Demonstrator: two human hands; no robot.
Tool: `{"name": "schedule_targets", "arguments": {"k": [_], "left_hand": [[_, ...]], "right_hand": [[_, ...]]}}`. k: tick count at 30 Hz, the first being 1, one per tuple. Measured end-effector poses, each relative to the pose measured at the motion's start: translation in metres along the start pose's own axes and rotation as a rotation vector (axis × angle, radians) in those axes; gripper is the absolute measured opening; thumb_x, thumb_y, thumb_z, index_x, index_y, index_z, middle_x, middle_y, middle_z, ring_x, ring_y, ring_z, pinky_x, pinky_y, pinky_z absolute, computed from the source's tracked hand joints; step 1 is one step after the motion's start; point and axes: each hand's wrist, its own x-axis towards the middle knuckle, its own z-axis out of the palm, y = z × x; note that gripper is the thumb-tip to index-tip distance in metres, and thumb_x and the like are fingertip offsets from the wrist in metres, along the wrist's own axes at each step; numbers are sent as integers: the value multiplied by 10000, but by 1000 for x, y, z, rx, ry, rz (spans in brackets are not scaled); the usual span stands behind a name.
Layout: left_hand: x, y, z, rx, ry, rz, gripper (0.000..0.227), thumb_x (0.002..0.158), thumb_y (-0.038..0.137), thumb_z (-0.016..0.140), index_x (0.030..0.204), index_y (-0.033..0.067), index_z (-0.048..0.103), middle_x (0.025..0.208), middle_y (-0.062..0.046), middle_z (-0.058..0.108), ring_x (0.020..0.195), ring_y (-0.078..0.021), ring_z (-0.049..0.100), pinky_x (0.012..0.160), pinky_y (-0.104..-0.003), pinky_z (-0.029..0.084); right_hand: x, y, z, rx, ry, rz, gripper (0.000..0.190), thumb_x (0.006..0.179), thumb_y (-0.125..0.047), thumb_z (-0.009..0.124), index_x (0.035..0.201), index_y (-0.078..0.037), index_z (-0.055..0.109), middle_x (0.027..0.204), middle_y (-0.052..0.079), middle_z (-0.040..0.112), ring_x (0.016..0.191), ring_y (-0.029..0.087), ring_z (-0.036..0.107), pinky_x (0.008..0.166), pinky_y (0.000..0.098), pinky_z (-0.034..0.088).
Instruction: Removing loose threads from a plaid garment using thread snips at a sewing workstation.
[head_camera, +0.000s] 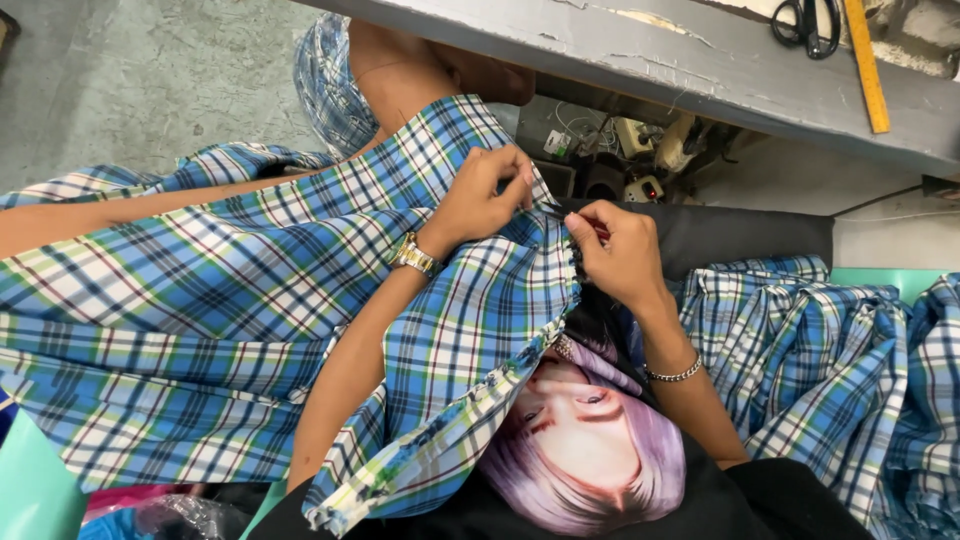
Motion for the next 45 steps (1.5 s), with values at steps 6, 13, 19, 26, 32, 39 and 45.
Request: {"name": "schedule_targets", "arguments": {"k": [6, 13, 19, 26, 32, 39, 45], "left_hand": [[15, 7, -62, -157, 462, 39, 131, 1080, 135, 482, 979, 119, 564, 759, -8, 616, 667, -138, 649, 655, -272, 578], [-26, 19, -166, -295, 1080, 0, 52, 1062, 125, 556, 1072, 109, 604, 736, -78, 596, 594, -143, 485, 547, -289, 416], [-1, 57, -94, -211, -4, -338, 251, 1094, 175, 476, 1177, 67, 687, 593, -46, 607, 447, -126, 601, 410, -190, 506], [-1, 7, -57, -263, -382, -298, 446, 1085, 378, 403, 1174, 85, 727, 721, -181, 714, 443, -216, 675, 358, -287, 563], [-9, 29, -97, -98, 195, -260, 139, 891, 232, 778, 757, 205, 752, 588, 69, 635, 503, -49, 472, 461, -201, 423], [-40, 50, -150, -426, 476, -155, 296, 856, 78, 862, 946, 88, 581, 658, 40, 463, 572, -27, 461, 508, -154, 392], [-45, 47, -139, -524, 361, -126, 542, 746, 57, 959, 1075, 92, 529, 773, 54, 552, 715, -23, 572, 630, -163, 484]], "right_hand": [[-1, -25, -12, 360, -123, 146, 406, 924, -458, 729, 869, -57, 751, 684, 1, 653, 594, 68, 521, 546, 242, 406], [-7, -40, -4, 403, -223, 167, 211, 897, -170, 811, 764, -99, 664, 592, -65, 459, 562, 33, 343, 539, 250, 296], [6, -46, 5, 415, -103, -49, 119, 847, -102, 813, 809, -93, 700, 519, -26, 480, 512, 51, 440, 511, 226, 368], [36, -80, 24, 350, -213, -568, 192, 701, -46, 832, 871, -48, 742, 645, 136, 682, 583, 327, 689, 552, 352, 545], [48, -111, 30, 383, -283, -673, 167, 772, -96, 816, 879, -68, 691, 644, 117, 642, 596, 333, 677, 534, 361, 526], [54, -149, 23, 443, -597, -864, 154, 862, -202, 784, 859, -110, 660, 658, 103, 644, 625, 333, 682, 557, 388, 528], [84, -140, 27, 643, -491, -783, 156, 925, -175, 747, 804, -121, 665, 610, 50, 591, 558, 305, 652, 538, 365, 502]]}}
